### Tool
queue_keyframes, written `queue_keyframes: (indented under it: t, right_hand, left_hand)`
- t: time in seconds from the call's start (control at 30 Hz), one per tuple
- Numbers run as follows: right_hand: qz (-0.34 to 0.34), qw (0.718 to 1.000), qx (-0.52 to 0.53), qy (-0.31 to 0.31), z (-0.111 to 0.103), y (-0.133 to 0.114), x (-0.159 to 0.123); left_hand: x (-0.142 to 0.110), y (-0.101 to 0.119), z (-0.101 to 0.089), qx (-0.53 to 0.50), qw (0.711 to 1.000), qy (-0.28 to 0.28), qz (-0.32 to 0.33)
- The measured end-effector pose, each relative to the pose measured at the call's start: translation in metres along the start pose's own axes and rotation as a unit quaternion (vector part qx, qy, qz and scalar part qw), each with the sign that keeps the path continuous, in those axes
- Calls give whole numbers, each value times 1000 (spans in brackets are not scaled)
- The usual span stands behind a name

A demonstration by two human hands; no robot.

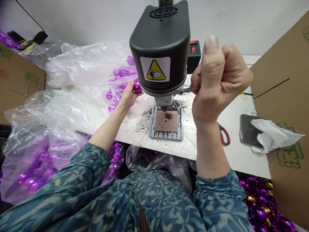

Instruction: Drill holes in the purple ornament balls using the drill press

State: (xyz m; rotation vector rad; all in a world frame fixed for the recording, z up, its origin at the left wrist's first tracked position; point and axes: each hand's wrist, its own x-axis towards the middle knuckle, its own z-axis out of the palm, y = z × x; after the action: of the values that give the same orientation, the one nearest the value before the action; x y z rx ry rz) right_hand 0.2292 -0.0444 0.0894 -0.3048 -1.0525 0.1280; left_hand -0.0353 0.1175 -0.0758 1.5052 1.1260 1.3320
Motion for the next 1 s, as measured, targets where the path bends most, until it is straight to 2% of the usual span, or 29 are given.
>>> queue_keyframes:
  t: [0.07,0.13,0.23,0.37,0.5,0.63,0.7,0.87,1.0]
  right_hand:
    - [-3,1000,6,8,1,0,0]
    - [7,1000,-4,9,2,-2,0]
    - [19,1000,-13,11,4,-4,0]
    - [11,1000,-19,7,4,-3,0]
    - [3,1000,-2,17,6,-3,1]
    - [46,999,3,27,9,-7,-1]
    - [43,999,10,28,8,-8,-2]
    - [49,999,-6,-4,5,-11,-4]
    - [48,999,16,5,7,-12,-4]
  left_hand:
    - [-24,17,-11,-61,997,-12,-40]
    - [-49,33,-13,-85,994,-29,-61]
    - [-82,50,-5,-105,987,-86,-84]
    - [-108,54,13,-132,970,-164,-120]
    - [-125,45,32,-106,970,-184,-117]
    - [-139,34,50,-57,981,-167,-79]
    - [-143,30,56,-53,983,-163,-70]
    - [-141,26,63,-41,974,-204,-93]
    - [-139,21,66,-11,974,-211,-86]
